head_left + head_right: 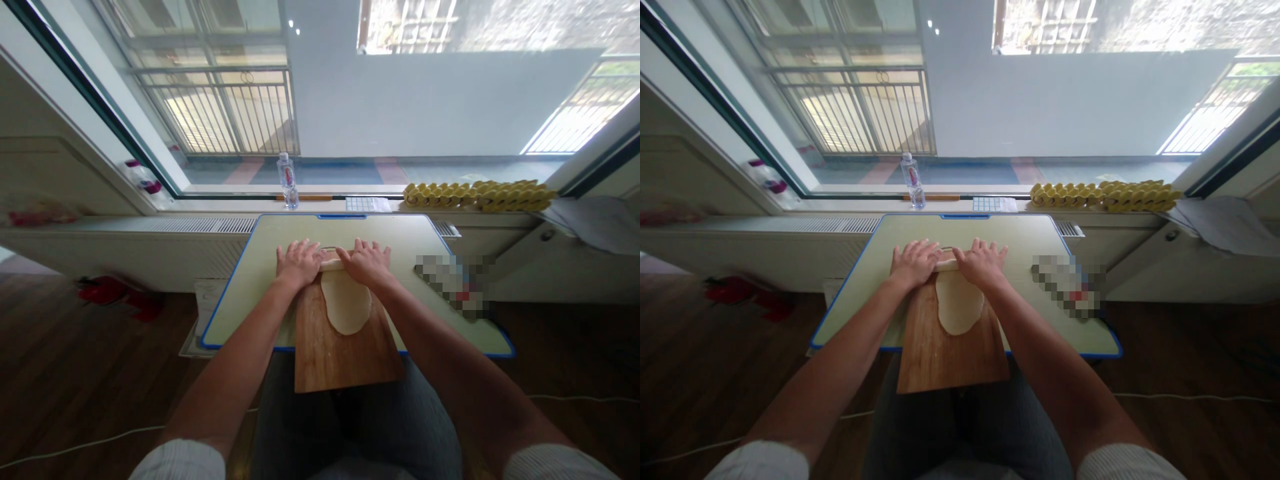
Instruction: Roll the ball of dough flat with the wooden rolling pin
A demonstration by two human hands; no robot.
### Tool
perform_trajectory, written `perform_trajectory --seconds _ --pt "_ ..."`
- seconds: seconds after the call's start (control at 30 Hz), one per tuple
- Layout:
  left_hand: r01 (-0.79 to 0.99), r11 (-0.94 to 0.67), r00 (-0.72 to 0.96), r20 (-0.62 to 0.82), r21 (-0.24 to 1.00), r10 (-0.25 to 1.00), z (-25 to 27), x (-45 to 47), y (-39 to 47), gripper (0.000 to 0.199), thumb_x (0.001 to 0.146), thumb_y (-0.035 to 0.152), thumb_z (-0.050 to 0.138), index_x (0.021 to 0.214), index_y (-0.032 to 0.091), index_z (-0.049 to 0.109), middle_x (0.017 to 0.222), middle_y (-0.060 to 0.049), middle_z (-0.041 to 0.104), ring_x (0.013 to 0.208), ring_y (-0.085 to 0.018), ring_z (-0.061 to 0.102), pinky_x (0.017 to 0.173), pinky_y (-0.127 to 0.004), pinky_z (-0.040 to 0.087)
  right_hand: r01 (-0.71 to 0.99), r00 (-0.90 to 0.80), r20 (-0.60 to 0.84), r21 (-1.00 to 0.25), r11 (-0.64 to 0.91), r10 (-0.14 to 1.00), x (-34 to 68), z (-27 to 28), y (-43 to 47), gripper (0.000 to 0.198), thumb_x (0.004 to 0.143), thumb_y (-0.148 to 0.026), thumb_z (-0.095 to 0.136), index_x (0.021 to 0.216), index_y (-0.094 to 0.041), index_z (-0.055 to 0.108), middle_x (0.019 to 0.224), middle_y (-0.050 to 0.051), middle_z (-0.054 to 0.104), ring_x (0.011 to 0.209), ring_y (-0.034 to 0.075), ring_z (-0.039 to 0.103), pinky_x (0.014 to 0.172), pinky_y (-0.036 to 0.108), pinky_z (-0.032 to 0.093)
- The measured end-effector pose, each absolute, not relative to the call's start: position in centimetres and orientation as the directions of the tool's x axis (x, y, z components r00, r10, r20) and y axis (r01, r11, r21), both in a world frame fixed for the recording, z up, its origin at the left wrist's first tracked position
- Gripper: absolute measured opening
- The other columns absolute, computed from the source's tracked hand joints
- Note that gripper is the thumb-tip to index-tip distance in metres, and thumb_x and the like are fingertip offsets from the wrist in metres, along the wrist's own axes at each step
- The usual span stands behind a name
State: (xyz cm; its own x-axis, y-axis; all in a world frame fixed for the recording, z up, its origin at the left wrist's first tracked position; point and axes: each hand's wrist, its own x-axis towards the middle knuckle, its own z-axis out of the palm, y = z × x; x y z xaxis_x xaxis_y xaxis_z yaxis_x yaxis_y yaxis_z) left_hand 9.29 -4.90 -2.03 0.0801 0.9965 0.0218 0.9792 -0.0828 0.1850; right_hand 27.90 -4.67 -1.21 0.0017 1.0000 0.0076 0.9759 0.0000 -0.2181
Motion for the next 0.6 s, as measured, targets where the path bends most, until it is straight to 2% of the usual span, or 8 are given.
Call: perform_trajectory --seconds 0.17,0.37,0.6 --pt "0.979 -0.131 0.116 0.104 0.158 0.988 -2.4 9.4 -8.0 0.067 0.106 0.061 0.016 0.154 0.034 0.054 0.168 -0.006 0.045 0.155 -0.033 0.038 0.125 -0.072 0.02 0.977 -0.053 0.071 -0.204 0.067 0.996 28.5 -2.2 -7.4 0.085 0.105 -0.07 0.02 0.16 -0.01 0.042 0.163 0.022 0.045 0.15 0.041 0.036 0.122 0.066 0.02" --pt "0.972 -0.171 0.149 0.137 0.161 0.979 -3.2 9.4 -15.2 0.065 0.107 0.058 0.028 0.165 0.031 0.035 0.169 -0.004 0.041 0.158 -0.031 0.034 0.128 -0.068 0.021 0.976 -0.068 0.139 -0.197 0.095 0.988 29.7 -4.1 -14.5 0.081 0.106 -0.064 0.027 0.166 -0.01 0.031 0.17 0.019 0.034 0.156 0.039 0.03 0.126 0.062 0.018" --pt "0.972 -0.198 0.18 0.142 0.128 0.973 -3.6 9.3 -20.0 0.065 0.107 0.056 0.032 0.167 0.029 0.032 0.172 -0.004 0.035 0.161 -0.03 0.029 0.129 -0.059 0.026 0.975 -0.095 0.15 -0.187 0.122 0.984 30.7 -5.2 -19.4 0.079 0.106 -0.062 0.031 0.169 -0.015 0.025 0.174 0.016 0.027 0.157 0.037 0.03 0.125 0.064 0.023"
